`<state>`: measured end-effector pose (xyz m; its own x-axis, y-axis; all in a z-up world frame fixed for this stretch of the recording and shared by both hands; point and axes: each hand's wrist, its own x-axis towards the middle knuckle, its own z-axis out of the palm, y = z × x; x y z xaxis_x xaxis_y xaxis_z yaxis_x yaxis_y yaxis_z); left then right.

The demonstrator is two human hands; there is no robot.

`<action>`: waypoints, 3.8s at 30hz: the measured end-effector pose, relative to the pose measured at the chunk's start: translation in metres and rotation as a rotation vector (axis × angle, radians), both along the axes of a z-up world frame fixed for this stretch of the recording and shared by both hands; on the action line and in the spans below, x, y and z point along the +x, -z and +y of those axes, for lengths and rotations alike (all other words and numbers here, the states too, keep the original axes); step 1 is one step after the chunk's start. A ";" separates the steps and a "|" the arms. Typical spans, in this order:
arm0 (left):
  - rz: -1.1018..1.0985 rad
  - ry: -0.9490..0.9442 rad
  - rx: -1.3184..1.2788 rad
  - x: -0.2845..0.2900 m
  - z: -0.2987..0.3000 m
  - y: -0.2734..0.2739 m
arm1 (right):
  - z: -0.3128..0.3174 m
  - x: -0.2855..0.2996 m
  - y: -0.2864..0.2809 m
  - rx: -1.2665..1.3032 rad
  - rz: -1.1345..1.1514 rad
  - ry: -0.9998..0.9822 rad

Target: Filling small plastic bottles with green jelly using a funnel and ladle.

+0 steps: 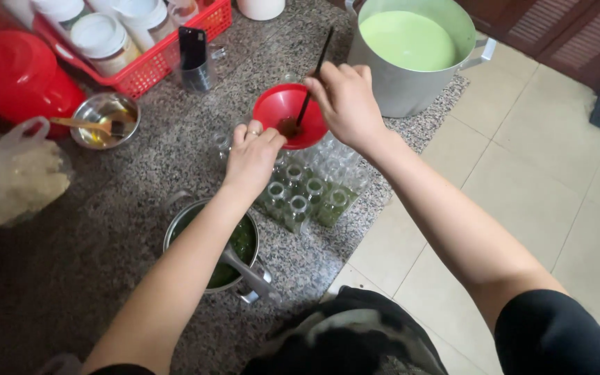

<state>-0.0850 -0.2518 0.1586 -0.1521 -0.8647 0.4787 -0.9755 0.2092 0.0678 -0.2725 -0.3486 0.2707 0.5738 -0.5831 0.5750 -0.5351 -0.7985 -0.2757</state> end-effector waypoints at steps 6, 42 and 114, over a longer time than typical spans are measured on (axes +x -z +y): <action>-0.080 -0.011 -0.037 0.001 -0.003 0.004 | -0.018 0.007 0.029 0.120 0.179 -0.052; -0.050 -0.046 -0.145 -0.010 0.009 0.013 | -0.010 0.005 0.009 0.064 -0.030 -0.008; 1.722 -0.766 0.231 0.085 0.234 0.181 | 0.208 0.017 0.230 0.041 0.264 -0.321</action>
<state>-0.0002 -0.0178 -0.0221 0.6920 -0.5657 -0.4484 0.3084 -0.3300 0.8922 -0.2559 -0.1402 0.0405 0.8547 -0.3700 0.3642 -0.3174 -0.9275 -0.1975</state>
